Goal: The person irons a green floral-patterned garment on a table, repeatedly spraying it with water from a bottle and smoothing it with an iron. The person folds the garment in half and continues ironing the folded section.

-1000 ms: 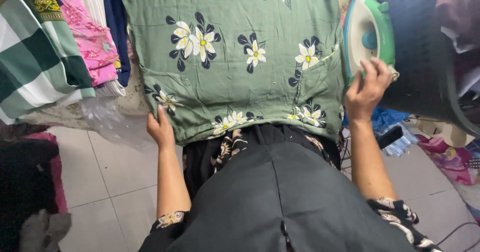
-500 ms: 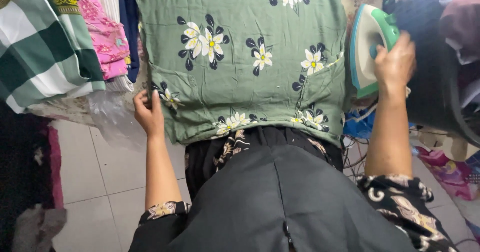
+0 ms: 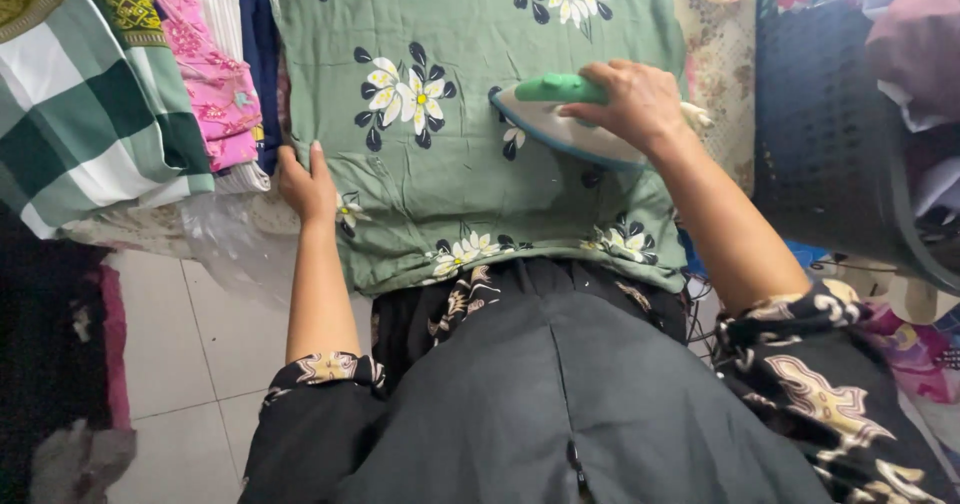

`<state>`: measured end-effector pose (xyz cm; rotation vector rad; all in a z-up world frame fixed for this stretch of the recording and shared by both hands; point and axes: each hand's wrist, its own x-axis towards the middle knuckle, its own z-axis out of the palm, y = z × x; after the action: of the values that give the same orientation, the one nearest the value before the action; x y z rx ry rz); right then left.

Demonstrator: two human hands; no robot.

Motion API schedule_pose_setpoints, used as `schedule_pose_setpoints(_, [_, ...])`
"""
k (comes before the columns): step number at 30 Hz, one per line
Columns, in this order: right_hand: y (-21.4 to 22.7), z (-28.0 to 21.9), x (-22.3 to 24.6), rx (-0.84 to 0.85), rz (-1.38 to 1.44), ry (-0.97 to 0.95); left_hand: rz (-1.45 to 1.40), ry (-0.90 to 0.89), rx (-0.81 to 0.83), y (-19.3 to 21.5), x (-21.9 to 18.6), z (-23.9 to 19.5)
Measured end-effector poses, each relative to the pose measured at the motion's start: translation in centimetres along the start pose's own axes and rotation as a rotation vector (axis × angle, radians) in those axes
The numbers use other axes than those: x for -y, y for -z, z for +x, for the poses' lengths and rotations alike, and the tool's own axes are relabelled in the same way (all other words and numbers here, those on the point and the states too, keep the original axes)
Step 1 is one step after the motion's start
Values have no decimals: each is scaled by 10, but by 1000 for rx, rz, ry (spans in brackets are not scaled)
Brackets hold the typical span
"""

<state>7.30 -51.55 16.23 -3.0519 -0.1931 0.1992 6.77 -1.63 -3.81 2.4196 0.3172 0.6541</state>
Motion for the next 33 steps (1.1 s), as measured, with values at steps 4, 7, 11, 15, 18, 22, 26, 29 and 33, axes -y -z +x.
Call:
schedule_pose_setpoints(4, [-46,53,4,-138,87,-23,-145,139,-24,3,-6,1])
schedule_pose_setpoints(7, [-48,62,16,-175,79,-7,-135,312,10,3,-15,12])
schedule_pose_setpoints(11, [-35,56,34,-122,97,185,-15,405,176,-9,-8,31])
schedule_pose_setpoints(15, [-47,75,38,-137,149,40,-76,347,118,-15,-1,25])
schedule_pose_setpoints(18, [-46,83,48,-191,146,-58,-393,348,-75,-8,-15,23])
schedule_pose_setpoints(22, [-34,75,66,-67,195,178,-478,352,-89,-3,-28,23])
schedule_pose_setpoints(26, [-36,78,97,-101,172,243,-510,354,-104,4,-36,20])
schedule_pose_setpoints(29, [-50,100,113,-141,215,106,-545,309,-130,4,-36,19])
schedule_pose_setpoints(33, [-38,106,153,41,139,290,-440,287,-138,-6,-28,20])
